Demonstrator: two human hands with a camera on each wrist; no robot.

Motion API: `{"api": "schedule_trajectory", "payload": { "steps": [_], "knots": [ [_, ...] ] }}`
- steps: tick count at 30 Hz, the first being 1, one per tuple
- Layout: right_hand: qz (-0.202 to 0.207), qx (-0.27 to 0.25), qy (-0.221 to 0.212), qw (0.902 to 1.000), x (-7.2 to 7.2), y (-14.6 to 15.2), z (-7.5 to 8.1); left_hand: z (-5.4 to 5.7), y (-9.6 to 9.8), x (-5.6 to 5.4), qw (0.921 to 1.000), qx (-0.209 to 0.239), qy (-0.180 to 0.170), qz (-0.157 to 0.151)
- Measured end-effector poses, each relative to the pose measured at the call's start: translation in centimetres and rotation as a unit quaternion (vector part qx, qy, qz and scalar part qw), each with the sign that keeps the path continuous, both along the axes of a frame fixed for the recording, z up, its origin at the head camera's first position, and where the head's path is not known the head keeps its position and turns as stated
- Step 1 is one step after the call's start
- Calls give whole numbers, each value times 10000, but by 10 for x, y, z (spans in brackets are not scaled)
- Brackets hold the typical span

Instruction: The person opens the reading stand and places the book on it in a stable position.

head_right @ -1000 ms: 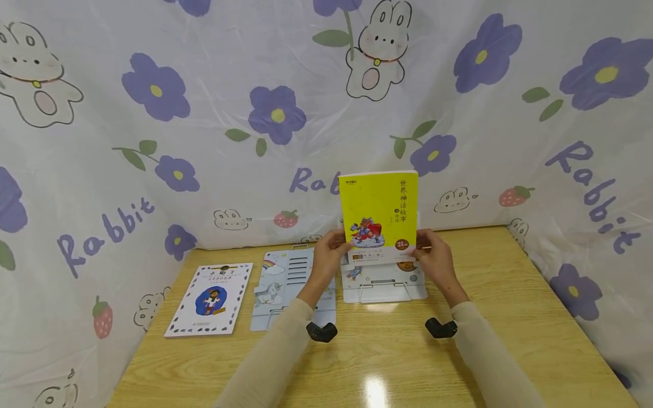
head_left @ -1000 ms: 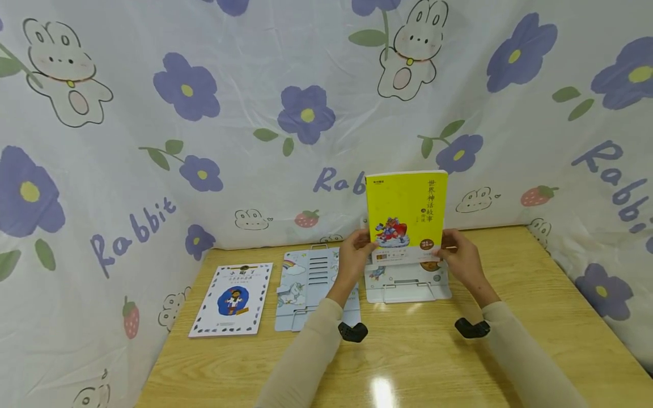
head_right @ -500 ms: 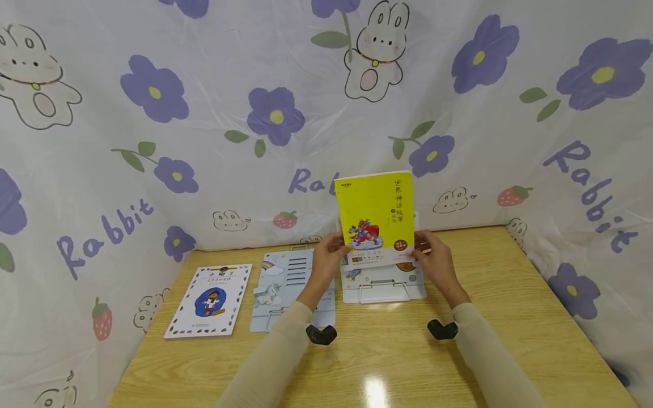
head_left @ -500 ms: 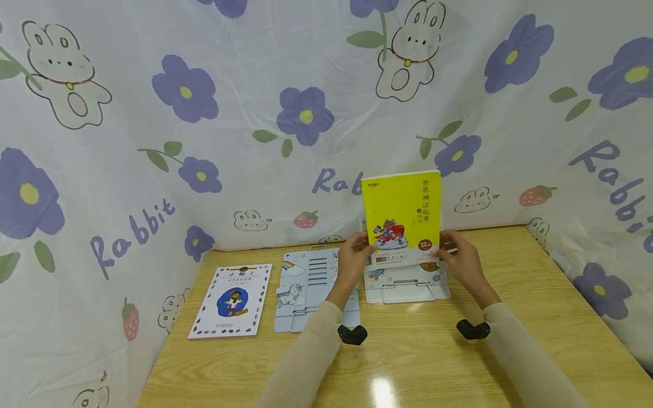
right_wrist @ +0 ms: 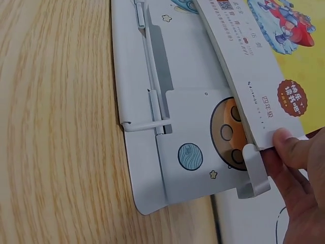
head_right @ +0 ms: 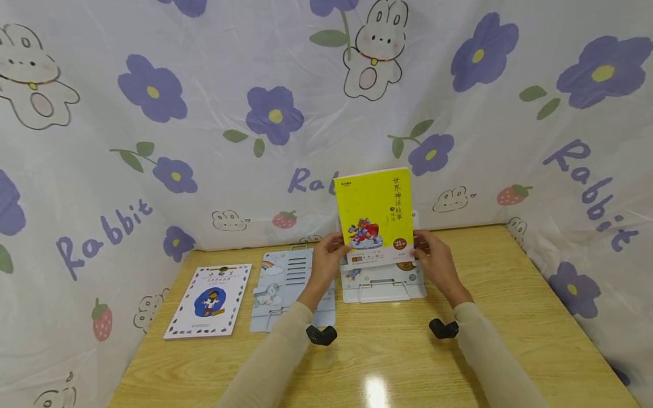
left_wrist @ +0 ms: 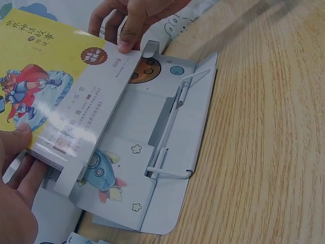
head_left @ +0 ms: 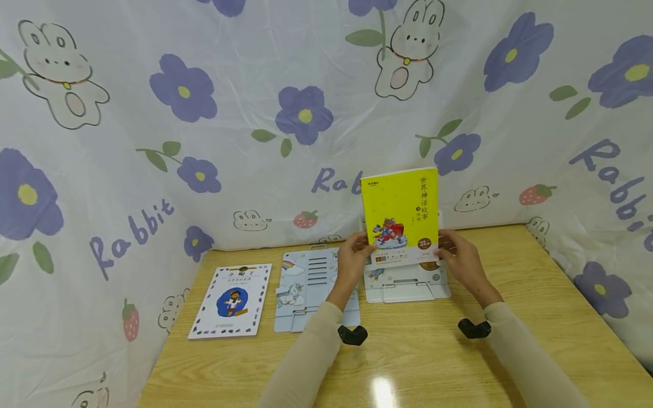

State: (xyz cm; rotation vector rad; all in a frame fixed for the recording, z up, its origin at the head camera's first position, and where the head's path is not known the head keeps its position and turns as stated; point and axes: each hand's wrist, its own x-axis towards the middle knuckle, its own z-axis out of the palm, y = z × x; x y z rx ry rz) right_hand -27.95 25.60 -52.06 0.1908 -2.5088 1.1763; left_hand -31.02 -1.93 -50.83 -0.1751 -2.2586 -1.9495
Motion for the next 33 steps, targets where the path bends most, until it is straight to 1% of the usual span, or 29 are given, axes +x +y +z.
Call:
{"api": "schedule_trajectory", "payload": {
  "steps": [5,11,18,22,25,29,33],
  "knots": [
    [4,88,143,9999,0,1,0,0,1,0,10000,87,-14,-18],
    [-110,441,247,9987,3,4,-3,-1,3,2,10000,67,-8,55],
    [23,614,389,9973,2,7,-8,-3,2,2,9999,8,89,69],
    [52,635,432,9970,2,9,-9,-2,4,2,9997,-149,141,105],
    [41,581,349,9977,4,9,-10,-1,7,3,9990,-365,182,171],
    [8,471,180,9987,5,6,-10,-1,9,5,9964,-633,474,291],
    [-42,394,176,9991,6,2,-8,1,12,8,9916,-906,804,444]
  ]
}}
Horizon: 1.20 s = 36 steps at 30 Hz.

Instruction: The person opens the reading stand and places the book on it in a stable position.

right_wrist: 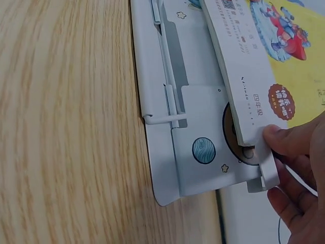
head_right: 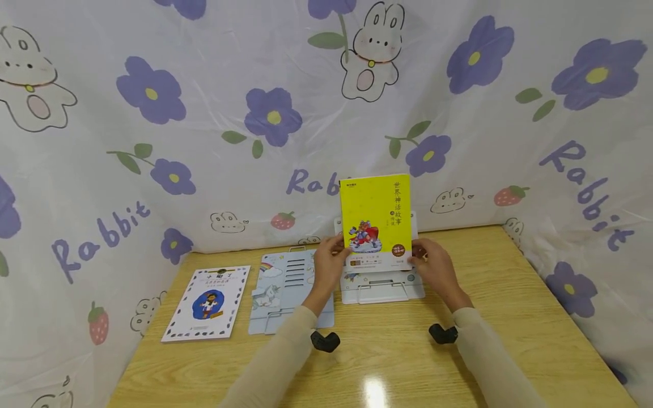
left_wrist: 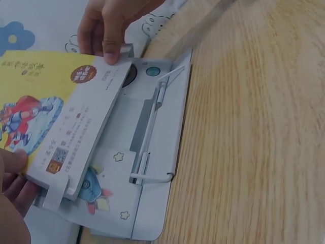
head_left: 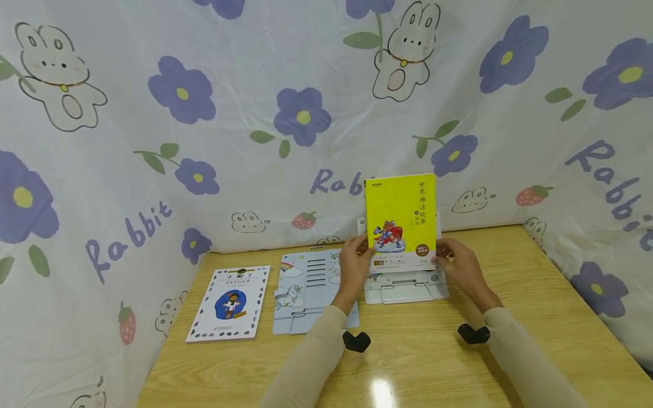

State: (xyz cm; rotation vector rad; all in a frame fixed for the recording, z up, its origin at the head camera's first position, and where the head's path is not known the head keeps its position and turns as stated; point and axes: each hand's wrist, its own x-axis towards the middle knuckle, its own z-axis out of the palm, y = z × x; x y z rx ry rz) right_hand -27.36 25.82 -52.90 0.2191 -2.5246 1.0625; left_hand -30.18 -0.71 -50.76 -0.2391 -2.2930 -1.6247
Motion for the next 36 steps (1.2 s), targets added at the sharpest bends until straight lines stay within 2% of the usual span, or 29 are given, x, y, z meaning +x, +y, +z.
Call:
{"api": "schedule_trajectory", "payload": {
  "steps": [5,9,14,19,29,36],
  "knots": [
    [-62,-120,-36,9999,3,-5,3,-1,2,2,9993,-272,175,199],
    [-168,-165,-52,9997,4,-8,3,-1,4,3,9990,-259,257,257],
    [-228,-188,144,9995,3,-8,1,-2,4,4,9983,-333,325,355],
    [-322,-190,224,9991,2,-7,1,-3,4,5,9985,-368,330,255],
    [-411,-49,23,9991,6,-2,3,-1,0,8,9985,-447,308,-61],
    [-385,-23,-104,9992,4,-3,1,-2,-2,8,9986,-448,237,-131]
  ]
}}
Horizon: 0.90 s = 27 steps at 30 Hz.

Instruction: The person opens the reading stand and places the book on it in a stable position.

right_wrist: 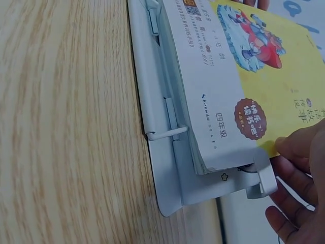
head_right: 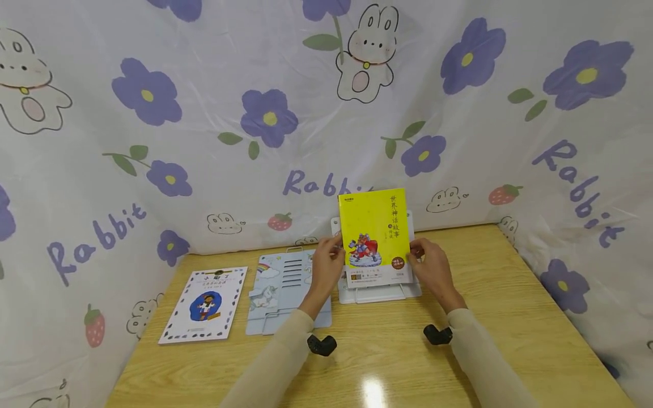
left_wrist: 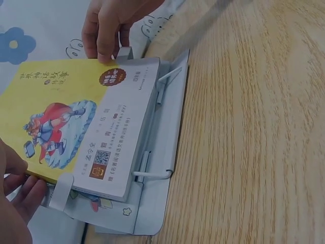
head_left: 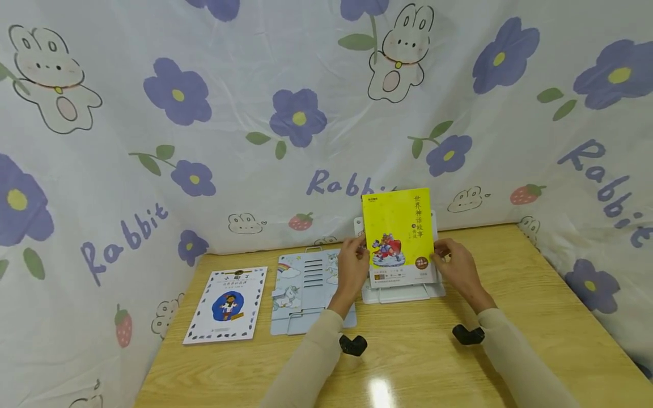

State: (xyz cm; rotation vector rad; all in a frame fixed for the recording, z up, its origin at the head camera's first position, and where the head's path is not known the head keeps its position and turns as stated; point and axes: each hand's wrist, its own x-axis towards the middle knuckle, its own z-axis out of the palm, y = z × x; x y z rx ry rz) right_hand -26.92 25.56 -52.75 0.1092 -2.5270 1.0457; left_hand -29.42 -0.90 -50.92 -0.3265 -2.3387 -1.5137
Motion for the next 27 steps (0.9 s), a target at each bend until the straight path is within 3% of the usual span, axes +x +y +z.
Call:
{"api": "schedule_trajectory", "payload": {
  "steps": [8,15,23,27],
  "knots": [
    [-25,-9,-72,10000,3,-1,0,-3,-4,0,9996,107,-229,-84],
    [-80,-86,41,9999,3,-3,4,0,-15,-1,9991,315,-139,-251],
    [-467,-430,509,9967,7,-10,12,9,-36,-2,9957,704,-570,-204],
    [-262,-528,761,9954,13,-20,18,13,-55,-1,9957,772,-497,-153]
  ]
}}
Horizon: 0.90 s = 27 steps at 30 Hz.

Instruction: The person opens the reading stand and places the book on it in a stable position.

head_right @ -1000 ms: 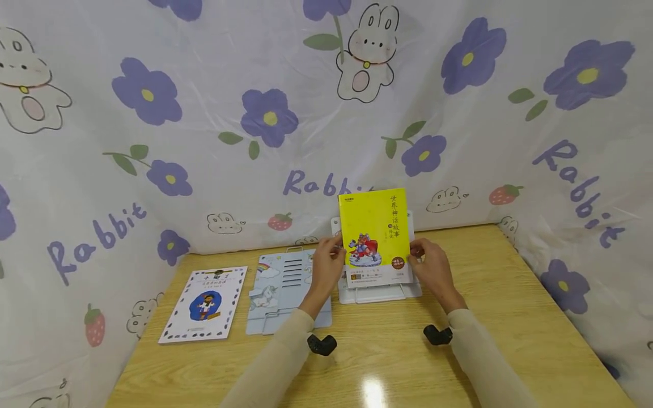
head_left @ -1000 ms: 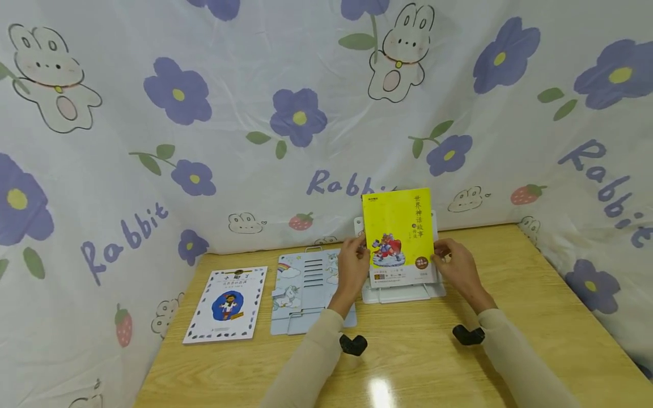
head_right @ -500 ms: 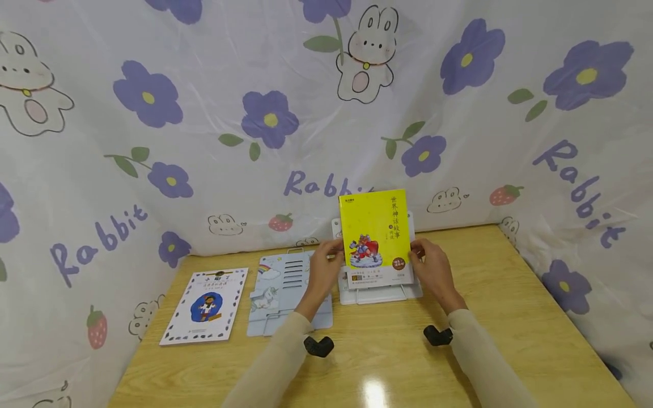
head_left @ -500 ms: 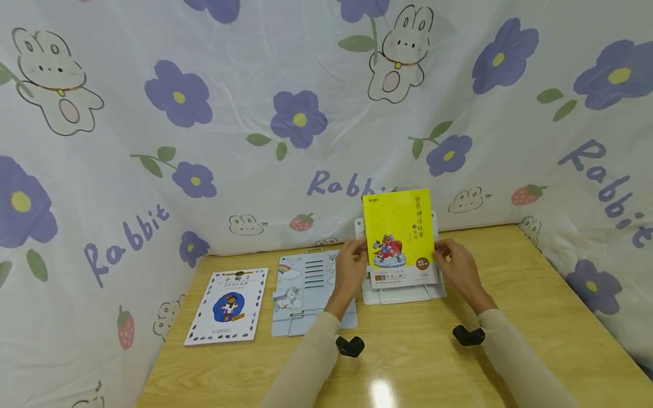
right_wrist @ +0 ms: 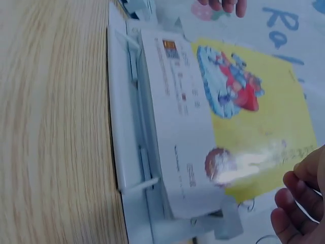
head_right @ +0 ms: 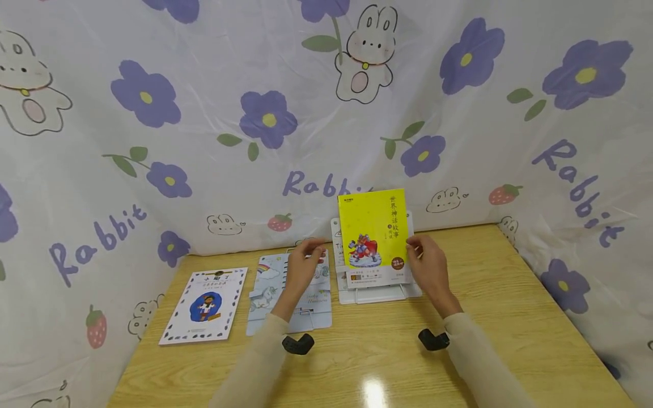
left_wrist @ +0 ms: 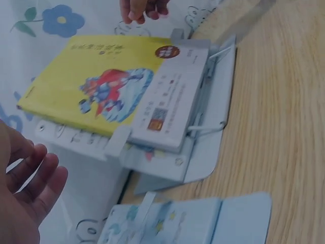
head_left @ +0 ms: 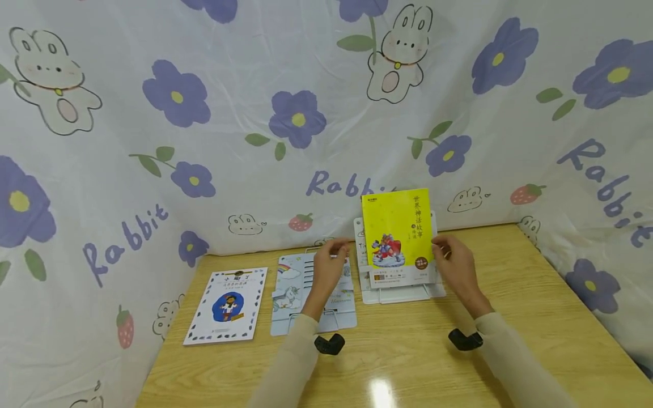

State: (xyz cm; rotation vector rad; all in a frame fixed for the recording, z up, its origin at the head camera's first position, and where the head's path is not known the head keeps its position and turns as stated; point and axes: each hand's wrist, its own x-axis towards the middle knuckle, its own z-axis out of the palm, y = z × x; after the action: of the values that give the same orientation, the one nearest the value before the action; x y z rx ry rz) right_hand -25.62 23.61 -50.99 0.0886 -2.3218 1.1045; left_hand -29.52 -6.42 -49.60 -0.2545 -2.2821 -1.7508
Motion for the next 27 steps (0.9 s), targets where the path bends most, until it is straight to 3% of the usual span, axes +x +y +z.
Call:
{"api": "schedule_trajectory", "payload": {
  "steps": [5,17,27],
  "knots": [
    [554,26,-116,9984,7,-26,5,2,-32,2,9996,136,86,239],
    [1893,-177,-522,9804,23,-97,-3,-3,-100,11,9946,420,-431,847],
    [2133,-6,-1098,9708,25,-140,-18,-23,-142,15,9875,-75,-852,1325]
  ]
}}
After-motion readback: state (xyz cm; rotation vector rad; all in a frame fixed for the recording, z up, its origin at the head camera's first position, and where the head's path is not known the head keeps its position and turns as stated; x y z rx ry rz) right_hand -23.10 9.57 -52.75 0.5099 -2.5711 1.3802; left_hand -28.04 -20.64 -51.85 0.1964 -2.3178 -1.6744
